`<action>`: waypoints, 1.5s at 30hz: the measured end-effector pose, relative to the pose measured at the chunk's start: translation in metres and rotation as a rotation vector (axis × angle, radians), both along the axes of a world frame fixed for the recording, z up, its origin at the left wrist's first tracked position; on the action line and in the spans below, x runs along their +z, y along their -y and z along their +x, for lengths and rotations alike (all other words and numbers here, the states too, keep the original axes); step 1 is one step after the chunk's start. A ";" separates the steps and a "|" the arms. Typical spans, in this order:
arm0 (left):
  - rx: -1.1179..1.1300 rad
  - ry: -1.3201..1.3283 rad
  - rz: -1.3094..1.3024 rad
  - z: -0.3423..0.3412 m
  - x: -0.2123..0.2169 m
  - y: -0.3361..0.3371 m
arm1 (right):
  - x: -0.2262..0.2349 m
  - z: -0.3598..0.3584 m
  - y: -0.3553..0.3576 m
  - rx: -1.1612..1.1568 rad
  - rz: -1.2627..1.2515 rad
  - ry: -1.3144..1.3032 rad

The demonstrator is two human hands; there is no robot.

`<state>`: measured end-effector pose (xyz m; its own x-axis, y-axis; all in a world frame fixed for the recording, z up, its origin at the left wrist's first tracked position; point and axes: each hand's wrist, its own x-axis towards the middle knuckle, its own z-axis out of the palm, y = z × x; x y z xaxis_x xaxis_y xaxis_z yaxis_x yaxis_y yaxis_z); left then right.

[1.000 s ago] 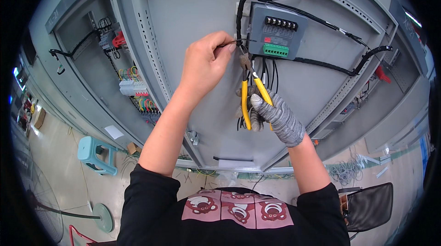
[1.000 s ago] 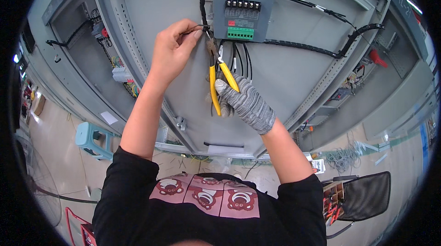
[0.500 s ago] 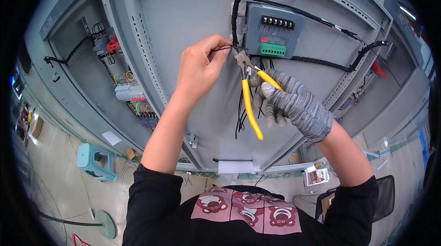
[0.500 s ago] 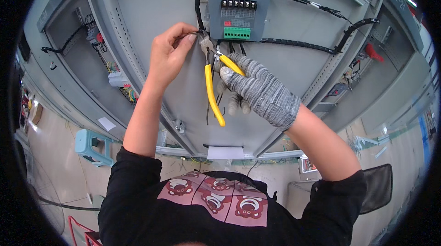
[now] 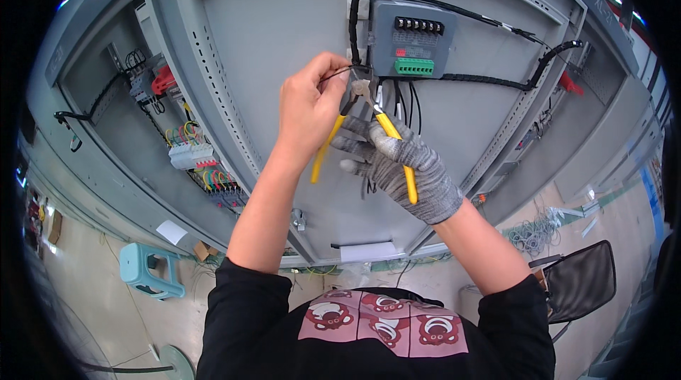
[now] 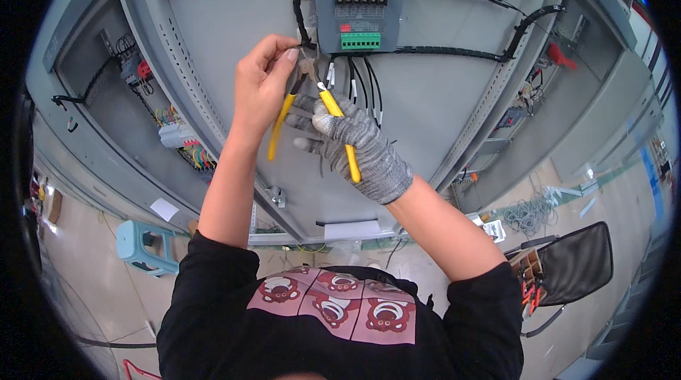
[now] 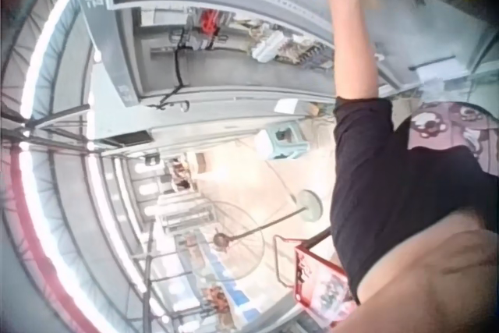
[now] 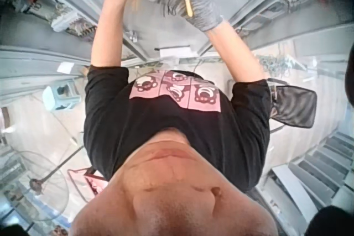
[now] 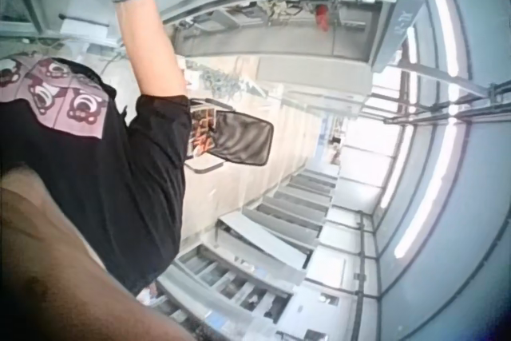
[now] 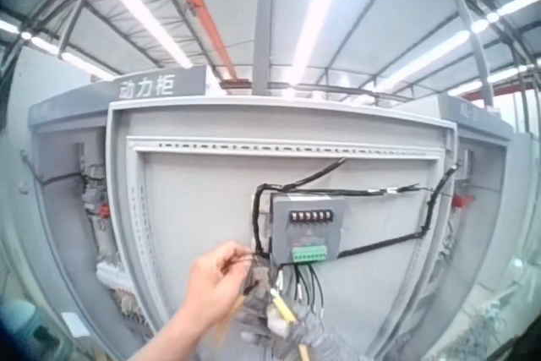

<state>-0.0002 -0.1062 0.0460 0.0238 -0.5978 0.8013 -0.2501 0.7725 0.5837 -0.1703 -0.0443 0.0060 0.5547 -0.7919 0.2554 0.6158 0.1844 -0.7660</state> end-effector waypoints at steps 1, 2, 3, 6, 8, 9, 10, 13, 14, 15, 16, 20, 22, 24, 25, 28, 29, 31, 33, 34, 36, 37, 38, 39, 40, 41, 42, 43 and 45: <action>-0.025 -0.003 0.014 0.000 0.000 0.001 | 0.001 0.002 0.000 0.019 0.004 0.035; -0.049 -0.007 0.026 0.001 0.000 0.003 | 0.002 0.005 0.000 0.044 0.010 0.069; -0.074 -0.012 0.038 0.002 0.000 0.004 | 0.002 0.007 0.001 0.065 0.016 0.110; -0.062 0.026 0.005 0.004 0.000 0.007 | 0.015 0.005 -0.005 0.065 -0.017 0.111; -0.064 0.020 0.006 0.005 -0.001 0.007 | 0.031 -0.004 -0.013 0.022 -0.092 0.009; -0.066 0.015 0.008 0.005 -0.001 0.006 | 0.035 -0.011 -0.013 -0.016 -0.097 -0.065; -0.060 0.015 0.005 0.005 -0.001 0.006 | 0.040 -0.017 -0.012 -0.052 -0.101 -0.141; -0.076 0.034 0.017 0.004 0.000 0.007 | 0.055 -0.028 -0.016 -0.103 -0.074 -0.307; -0.099 0.046 0.041 0.005 0.000 0.007 | 0.056 -0.029 -0.016 -0.119 -0.082 -0.345; -0.121 0.058 0.065 0.006 0.000 0.006 | 0.058 -0.029 -0.016 -0.134 -0.088 -0.382; -0.122 0.062 0.067 0.006 0.000 0.006 | 0.068 -0.030 -0.017 -0.152 -0.064 -0.428; -0.104 0.035 0.023 0.004 0.000 0.008 | 0.076 -0.041 -0.007 -0.143 -0.054 -0.576; -0.082 0.023 0.000 0.004 0.001 0.008 | 0.080 -0.040 -0.007 -0.160 -0.077 -0.639; -0.064 0.033 0.002 0.004 0.002 0.007 | 0.084 -0.037 -0.010 -0.173 -0.088 -0.624; -0.063 0.032 0.006 0.004 0.002 0.006 | 0.084 -0.037 -0.008 -0.169 -0.084 -0.635; -0.062 0.038 0.010 0.003 0.004 0.003 | 0.090 -0.043 0.001 -0.116 -0.081 -0.663; -0.057 0.040 0.009 0.004 0.005 0.002 | 0.094 -0.044 0.004 -0.066 -0.085 -0.676; -0.051 0.039 0.004 0.005 0.005 0.001 | 0.099 -0.042 0.003 -0.053 -0.088 -0.714; -0.060 0.035 0.001 0.004 0.003 0.004 | 0.105 -0.038 -0.003 -0.116 -0.083 -0.752; -0.065 0.033 -0.001 0.003 0.002 0.005 | 0.109 -0.037 -0.005 -0.139 -0.082 -0.767; -0.066 0.032 -0.004 0.004 0.002 0.004 | 0.116 -0.036 -0.008 -0.148 -0.092 -0.806; -0.064 0.035 -0.004 0.004 0.003 0.004 | 0.118 -0.035 -0.008 -0.158 -0.097 -0.841; -0.064 0.037 -0.004 0.005 0.002 0.004 | 0.120 -0.033 -0.005 -0.180 -0.102 -0.912; -0.065 0.040 -0.003 0.004 0.002 0.004 | 0.120 -0.031 -0.004 -0.202 -0.107 -0.982; -0.068 0.032 -0.006 0.004 0.002 0.004 | 0.118 -0.032 -0.003 -0.211 -0.157 -0.988; -0.071 0.023 -0.009 0.003 0.002 0.004 | 0.114 -0.033 -0.001 -0.219 -0.208 -0.993; -0.074 0.015 -0.012 0.003 0.002 0.004 | 0.110 -0.034 0.001 -0.228 -0.259 -0.998; -0.065 0.026 -0.015 0.003 0.001 0.004 | 0.107 -0.034 0.001 -0.245 -0.239 -0.981; -0.046 0.041 -0.026 0.004 0.001 0.004 | 0.103 -0.032 -0.002 -0.281 -0.205 -0.952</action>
